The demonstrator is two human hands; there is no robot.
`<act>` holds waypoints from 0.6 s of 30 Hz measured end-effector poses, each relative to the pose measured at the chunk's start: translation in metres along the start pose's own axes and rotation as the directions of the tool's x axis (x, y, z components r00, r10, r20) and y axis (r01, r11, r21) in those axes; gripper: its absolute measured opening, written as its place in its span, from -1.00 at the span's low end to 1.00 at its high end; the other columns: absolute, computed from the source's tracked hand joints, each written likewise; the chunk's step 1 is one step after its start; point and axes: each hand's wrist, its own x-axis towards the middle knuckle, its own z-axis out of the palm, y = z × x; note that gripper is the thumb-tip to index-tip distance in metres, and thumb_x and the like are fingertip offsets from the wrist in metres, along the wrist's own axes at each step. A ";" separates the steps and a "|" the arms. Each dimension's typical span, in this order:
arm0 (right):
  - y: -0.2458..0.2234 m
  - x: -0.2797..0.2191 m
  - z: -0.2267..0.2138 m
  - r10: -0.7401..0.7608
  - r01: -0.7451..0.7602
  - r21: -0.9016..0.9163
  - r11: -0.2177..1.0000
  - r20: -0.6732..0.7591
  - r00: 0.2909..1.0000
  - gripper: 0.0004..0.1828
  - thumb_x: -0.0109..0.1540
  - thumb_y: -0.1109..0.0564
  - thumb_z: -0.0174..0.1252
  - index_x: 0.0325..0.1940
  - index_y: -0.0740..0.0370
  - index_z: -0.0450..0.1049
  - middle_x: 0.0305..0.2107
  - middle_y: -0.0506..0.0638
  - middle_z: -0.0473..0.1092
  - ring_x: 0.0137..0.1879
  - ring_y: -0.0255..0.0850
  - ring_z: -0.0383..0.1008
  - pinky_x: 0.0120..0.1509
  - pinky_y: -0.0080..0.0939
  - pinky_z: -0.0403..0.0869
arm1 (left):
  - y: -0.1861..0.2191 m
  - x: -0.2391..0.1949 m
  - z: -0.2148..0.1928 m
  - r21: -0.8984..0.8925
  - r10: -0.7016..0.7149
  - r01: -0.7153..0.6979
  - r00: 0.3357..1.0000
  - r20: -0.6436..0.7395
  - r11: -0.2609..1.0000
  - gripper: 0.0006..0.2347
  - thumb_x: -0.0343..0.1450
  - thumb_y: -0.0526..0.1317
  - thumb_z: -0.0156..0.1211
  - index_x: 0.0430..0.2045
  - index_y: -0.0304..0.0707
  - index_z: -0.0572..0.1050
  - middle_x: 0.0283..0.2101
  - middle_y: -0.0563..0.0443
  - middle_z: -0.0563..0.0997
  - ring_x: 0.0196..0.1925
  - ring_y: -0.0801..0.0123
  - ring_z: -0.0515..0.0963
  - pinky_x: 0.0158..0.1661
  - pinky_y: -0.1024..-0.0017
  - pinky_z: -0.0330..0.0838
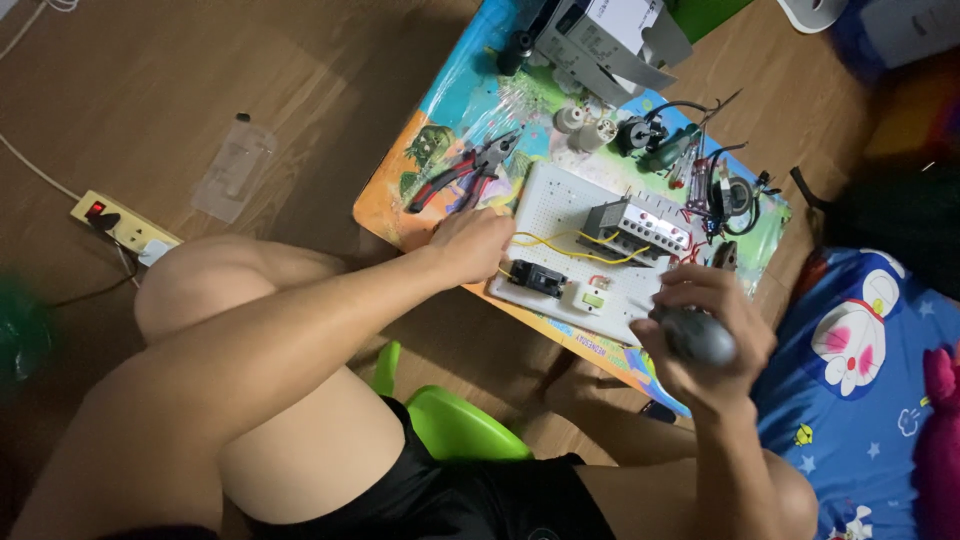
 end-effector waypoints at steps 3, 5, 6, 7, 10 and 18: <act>-0.017 0.007 -0.011 -0.151 0.147 -0.076 0.986 -0.049 0.987 -0.56 0.20 -0.06 0.23 -0.30 0.45 0.38 -0.43 0.21 0.34 -0.27 0.05 0.45 -0.14 -0.09 0.38 | 0.010 0.001 -0.003 0.115 -0.006 0.007 1.000 -0.007 0.993 -0.83 0.35 -0.43 0.02 -0.34 -0.23 0.56 -0.17 -0.23 0.59 -0.18 -0.21 0.62 -0.28 -0.09 0.48; -0.004 -0.001 -0.010 -0.119 0.118 -0.029 0.993 -0.064 0.991 -0.49 0.18 -0.15 0.23 -0.24 0.42 0.38 -0.43 0.18 0.35 -0.34 -0.03 0.39 -0.20 -0.12 0.36 | 0.008 0.002 -0.002 0.135 0.016 -0.015 1.000 -0.007 0.991 -0.92 0.39 -0.37 0.11 -0.35 -0.25 0.55 -0.21 -0.21 0.60 -0.23 -0.19 0.62 -0.31 -0.07 0.46; 0.003 -0.006 -0.010 -0.089 0.091 0.021 0.996 -0.073 0.993 -0.41 0.16 -0.24 0.23 -0.18 0.40 0.38 -0.44 0.15 0.36 -0.41 -0.12 0.34 -0.27 -0.15 0.35 | 0.007 0.002 -0.001 0.152 0.035 -0.033 0.999 -0.009 0.988 -0.96 0.43 -0.30 0.20 -0.37 -0.26 0.54 -0.25 -0.18 0.61 -0.27 -0.16 0.62 -0.35 -0.05 0.45; 0.002 -0.003 -0.006 -0.088 0.089 0.020 0.996 -0.076 0.993 -0.41 0.16 -0.24 0.23 -0.18 0.40 0.38 -0.44 0.15 0.36 -0.41 -0.12 0.34 -0.27 -0.15 0.35 | 0.004 0.002 0.001 0.154 0.036 -0.035 0.999 -0.007 0.987 -0.96 0.43 -0.30 0.20 -0.37 -0.26 0.54 -0.25 -0.18 0.61 -0.27 -0.16 0.62 -0.35 -0.05 0.45; 0.000 0.002 0.003 -0.012 0.023 0.102 0.994 -0.113 0.994 -0.52 0.16 0.00 0.50 -0.17 0.44 0.47 -0.40 0.20 0.42 -0.47 -0.12 0.36 -0.35 -0.16 0.34 | -0.002 0.000 0.004 0.109 0.073 -0.073 0.997 -0.002 0.991 -0.87 0.44 -0.16 0.18 -0.27 -0.19 0.51 -0.15 -0.26 0.62 0.01 -0.20 0.64 0.02 -0.03 0.50; -0.003 0.005 0.026 0.080 -0.057 0.214 0.975 -0.101 0.992 -0.46 0.10 0.01 0.56 -0.14 0.38 0.41 -0.32 0.15 0.47 -0.25 -0.12 0.50 -0.14 -0.17 0.42 | 0.007 -0.005 -0.009 0.154 0.049 -0.062 0.995 0.082 0.986 -0.77 0.28 -0.15 0.30 -0.26 -0.18 0.53 -0.16 -0.24 0.63 -0.02 -0.20 0.65 0.00 -0.07 0.51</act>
